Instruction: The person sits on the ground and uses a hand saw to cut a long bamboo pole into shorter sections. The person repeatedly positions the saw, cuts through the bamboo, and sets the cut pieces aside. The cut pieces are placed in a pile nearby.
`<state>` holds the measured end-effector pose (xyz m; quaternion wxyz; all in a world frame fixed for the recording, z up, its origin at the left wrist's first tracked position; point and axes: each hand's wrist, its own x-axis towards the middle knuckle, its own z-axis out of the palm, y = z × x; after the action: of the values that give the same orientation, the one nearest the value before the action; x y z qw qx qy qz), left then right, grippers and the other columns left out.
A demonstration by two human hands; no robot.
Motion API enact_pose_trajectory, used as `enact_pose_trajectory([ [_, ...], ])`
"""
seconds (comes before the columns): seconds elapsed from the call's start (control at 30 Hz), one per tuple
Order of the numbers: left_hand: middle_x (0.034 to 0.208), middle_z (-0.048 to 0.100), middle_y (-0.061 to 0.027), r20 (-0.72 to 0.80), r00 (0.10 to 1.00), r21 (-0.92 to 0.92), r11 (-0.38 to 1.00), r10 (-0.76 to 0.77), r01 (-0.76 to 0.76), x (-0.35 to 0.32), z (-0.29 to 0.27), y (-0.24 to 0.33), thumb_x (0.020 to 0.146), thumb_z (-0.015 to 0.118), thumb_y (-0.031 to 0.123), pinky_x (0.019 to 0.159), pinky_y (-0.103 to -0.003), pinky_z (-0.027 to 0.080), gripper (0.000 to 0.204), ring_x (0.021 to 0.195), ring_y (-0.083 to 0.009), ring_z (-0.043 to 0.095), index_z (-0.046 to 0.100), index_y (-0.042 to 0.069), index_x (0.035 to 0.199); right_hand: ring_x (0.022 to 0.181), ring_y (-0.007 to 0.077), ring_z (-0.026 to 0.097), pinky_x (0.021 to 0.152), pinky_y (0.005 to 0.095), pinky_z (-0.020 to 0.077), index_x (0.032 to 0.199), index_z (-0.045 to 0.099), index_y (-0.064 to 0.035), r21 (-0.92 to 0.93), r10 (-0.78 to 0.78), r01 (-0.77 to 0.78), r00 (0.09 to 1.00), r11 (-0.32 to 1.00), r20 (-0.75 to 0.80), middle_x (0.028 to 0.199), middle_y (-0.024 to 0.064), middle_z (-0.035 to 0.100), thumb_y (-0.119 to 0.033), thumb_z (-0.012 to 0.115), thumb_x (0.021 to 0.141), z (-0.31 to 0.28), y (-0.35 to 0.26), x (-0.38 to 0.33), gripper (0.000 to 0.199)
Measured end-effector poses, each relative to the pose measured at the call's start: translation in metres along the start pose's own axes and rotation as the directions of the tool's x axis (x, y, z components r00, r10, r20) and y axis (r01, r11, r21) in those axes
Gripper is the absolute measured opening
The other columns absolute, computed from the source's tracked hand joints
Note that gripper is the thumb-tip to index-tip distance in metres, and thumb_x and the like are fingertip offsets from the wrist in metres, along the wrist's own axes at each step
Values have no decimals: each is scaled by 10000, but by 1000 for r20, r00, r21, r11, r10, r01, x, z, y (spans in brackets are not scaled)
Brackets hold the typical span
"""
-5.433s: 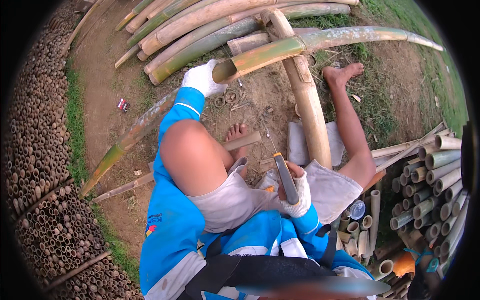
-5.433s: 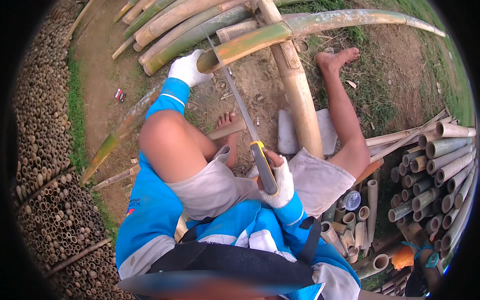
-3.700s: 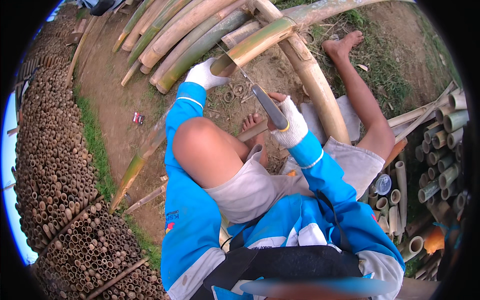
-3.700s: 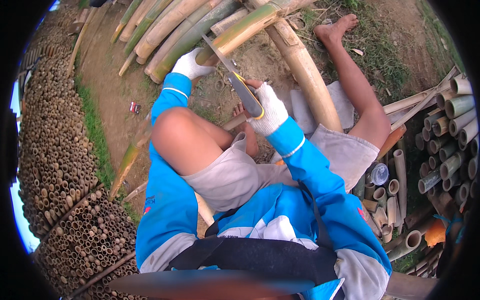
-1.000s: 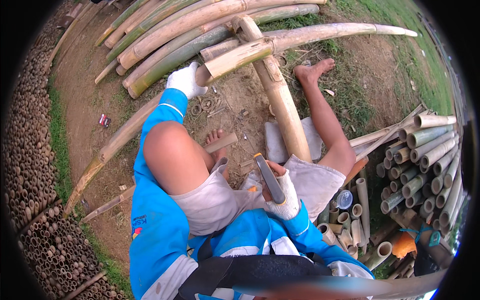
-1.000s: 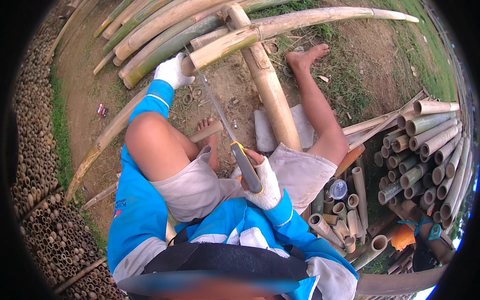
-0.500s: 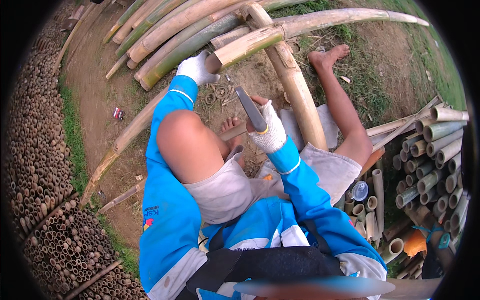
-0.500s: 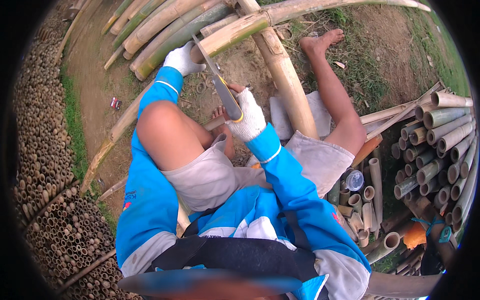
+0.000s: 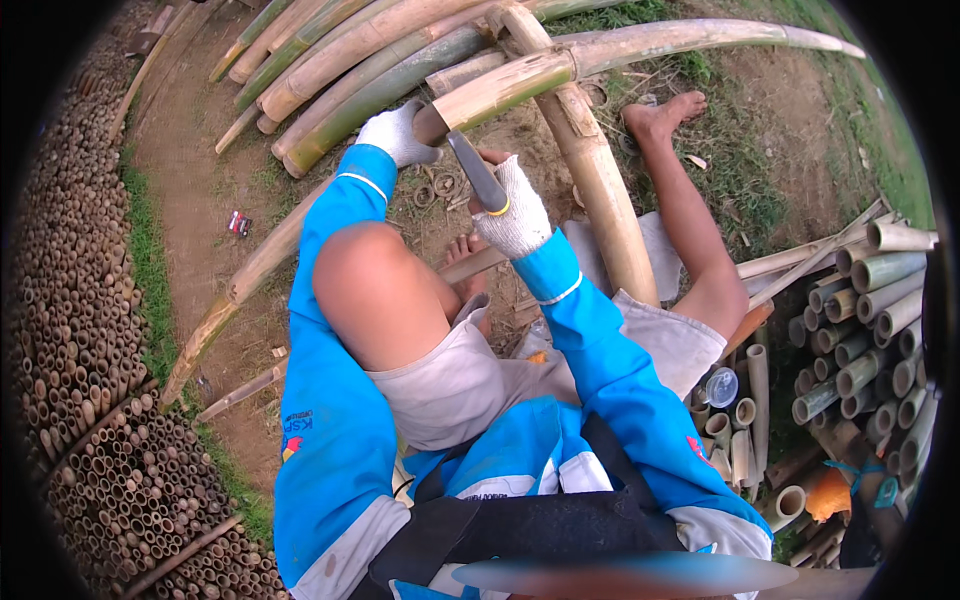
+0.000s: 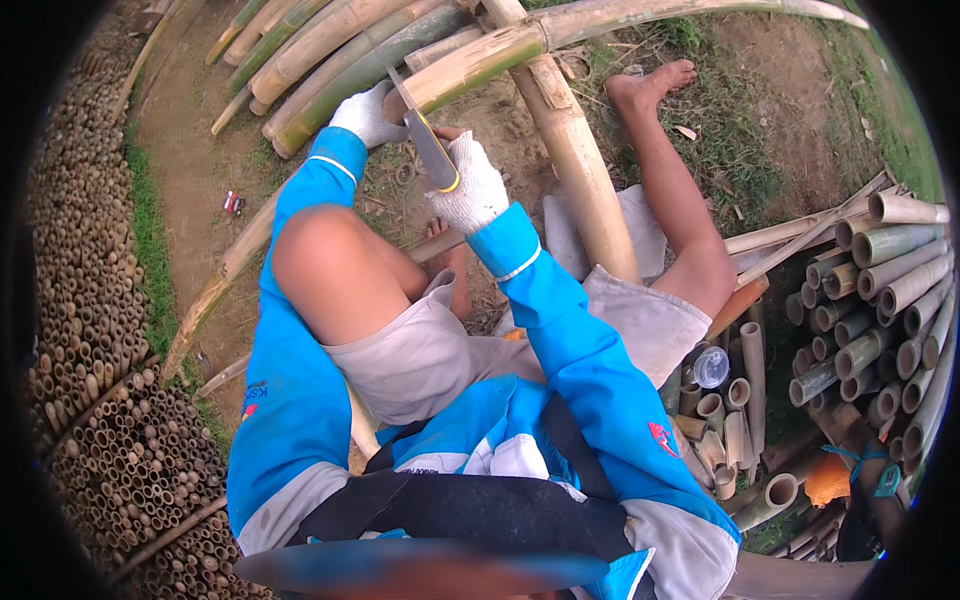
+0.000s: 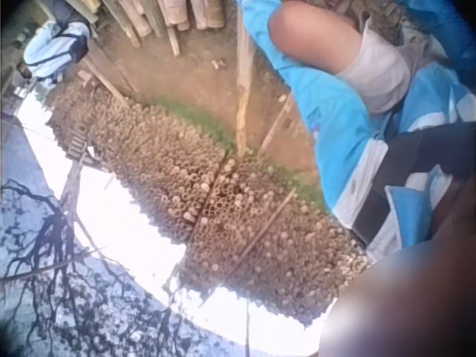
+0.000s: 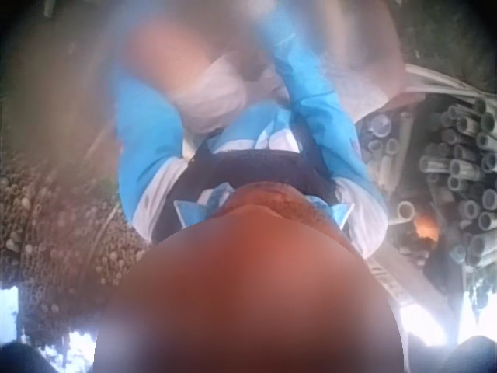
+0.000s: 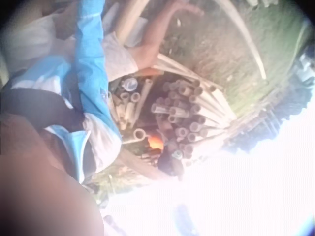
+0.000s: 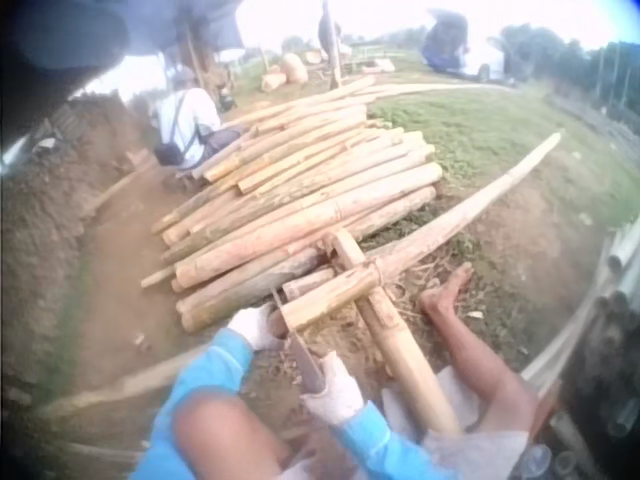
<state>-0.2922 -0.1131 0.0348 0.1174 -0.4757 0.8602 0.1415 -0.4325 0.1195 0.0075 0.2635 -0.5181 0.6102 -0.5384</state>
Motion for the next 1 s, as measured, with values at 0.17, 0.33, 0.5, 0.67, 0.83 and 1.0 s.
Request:
enact_pose_trajectory([
  [0.17, 1305, 742, -242, -19, 1000, 43, 999, 6, -5, 2, 1, 1, 669, 900, 554, 1059, -507, 576, 928, 1176, -436, 732, 592, 104, 1421, 884, 194, 720, 780, 334, 577, 1511, 508, -63, 215, 312, -343, 936, 915, 164, 1057, 95, 714, -17, 778, 872, -72, -19, -143, 695],
  [0.33, 1253, 758, -236, 14, 999, 69, 997, -43, 42, 8, 7, 2, 692, 871, 555, 1011, -510, 598, 817, 1120, -444, 747, 599, 119, 1326, 791, 115, 632, 712, 281, 518, 1517, 508, -55, -72, 208, -201, 972, 977, 108, 1116, 53, 663, 7, 768, 879, -129, -64, -239, 692],
  [0.5, 1267, 754, -251, -51, 999, 28, 1000, 3, -1, 5, 8, -3, 655, 881, 541, 1037, -501, 595, 875, 1139, -441, 743, 614, 135, 1383, 996, 358, 754, 877, 410, 603, 1472, 528, -95, -3, 168, -169, 984, 986, 57, 1192, 182, 701, -21, 749, 867, -38, -3, -78, 649],
  [0.67, 1261, 760, -240, -41, 999, 29, 999, 26, -25, 2, 5, -3, 667, 875, 535, 1040, -511, 592, 847, 1159, -439, 736, 626, 113, 1358, 1005, 341, 727, 875, 415, 587, 1472, 516, -87, 35, 153, -156, 986, 987, 72, 1120, 172, 689, -9, 735, 852, -4, 33, -40, 662],
  [0.83, 1266, 754, -248, -6, 1000, 71, 997, -7, 8, 7, 5, -1, 686, 856, 562, 1023, -513, 595, 868, 1154, -455, 735, 587, 102, 1371, 919, 213, 716, 811, 326, 567, 1505, 503, -70, -79, 183, -177, 980, 981, 76, 1076, 89, 685, 4, 719, 890, -104, -36, -205, 657],
  [1.0, 1260, 752, -254, 3, 1000, 72, 997, -10, 10, 9, 7, -2, 685, 857, 570, 1033, -506, 595, 889, 1148, -462, 734, 573, 102, 1385, 925, 202, 710, 807, 347, 563, 1493, 535, -93, 93, 356, -369, 925, 925, 133, 1086, 74, 687, -21, 732, 869, -112, -48, -197, 659],
])
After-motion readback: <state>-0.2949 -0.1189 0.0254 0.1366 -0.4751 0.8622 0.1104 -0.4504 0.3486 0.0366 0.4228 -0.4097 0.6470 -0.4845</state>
